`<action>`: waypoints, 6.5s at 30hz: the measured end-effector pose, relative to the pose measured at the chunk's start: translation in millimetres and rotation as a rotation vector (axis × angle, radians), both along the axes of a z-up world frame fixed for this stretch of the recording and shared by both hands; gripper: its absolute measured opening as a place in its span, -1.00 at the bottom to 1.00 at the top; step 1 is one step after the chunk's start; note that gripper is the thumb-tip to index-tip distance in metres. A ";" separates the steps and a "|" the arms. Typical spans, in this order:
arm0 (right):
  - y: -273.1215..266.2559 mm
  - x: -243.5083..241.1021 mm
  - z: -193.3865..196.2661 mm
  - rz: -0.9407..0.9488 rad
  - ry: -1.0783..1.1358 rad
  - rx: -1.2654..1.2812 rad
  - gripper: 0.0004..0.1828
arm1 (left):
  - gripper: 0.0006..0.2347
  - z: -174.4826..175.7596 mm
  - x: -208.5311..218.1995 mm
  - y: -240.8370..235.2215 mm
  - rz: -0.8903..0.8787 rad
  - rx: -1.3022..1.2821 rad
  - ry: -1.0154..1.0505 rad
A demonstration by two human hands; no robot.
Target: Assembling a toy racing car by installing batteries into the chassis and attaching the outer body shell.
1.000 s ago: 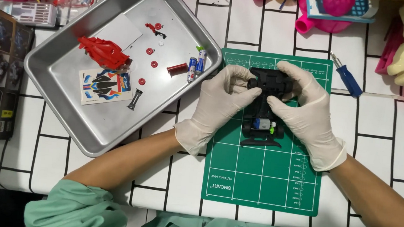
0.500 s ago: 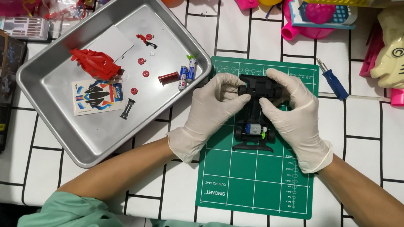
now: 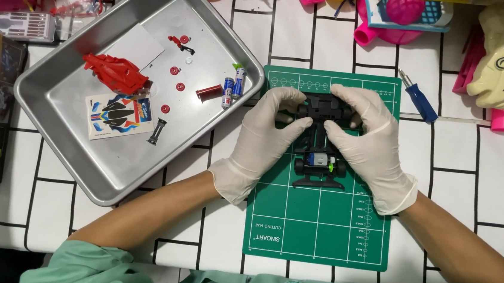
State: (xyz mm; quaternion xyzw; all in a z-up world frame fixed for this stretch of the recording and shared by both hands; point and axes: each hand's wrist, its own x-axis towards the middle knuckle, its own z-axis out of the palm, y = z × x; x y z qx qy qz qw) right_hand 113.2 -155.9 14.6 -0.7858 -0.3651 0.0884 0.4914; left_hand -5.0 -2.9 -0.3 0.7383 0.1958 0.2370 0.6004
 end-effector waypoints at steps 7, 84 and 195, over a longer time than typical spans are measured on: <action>-0.3 1.4 2.4 0.011 -0.081 -0.061 -0.42 | -0.74 1.0 -2.1 2.7 -0.042 0.214 0.049; -5.6 -2.2 7.7 0.024 -0.008 0.058 -0.47 | -0.90 98.4 -78.0 166.7 -0.171 0.663 1.352; -28.5 -5.2 39.3 0.448 -0.630 -0.122 -0.88 | -0.36 -12.9 -1.7 10.4 -0.278 0.672 0.042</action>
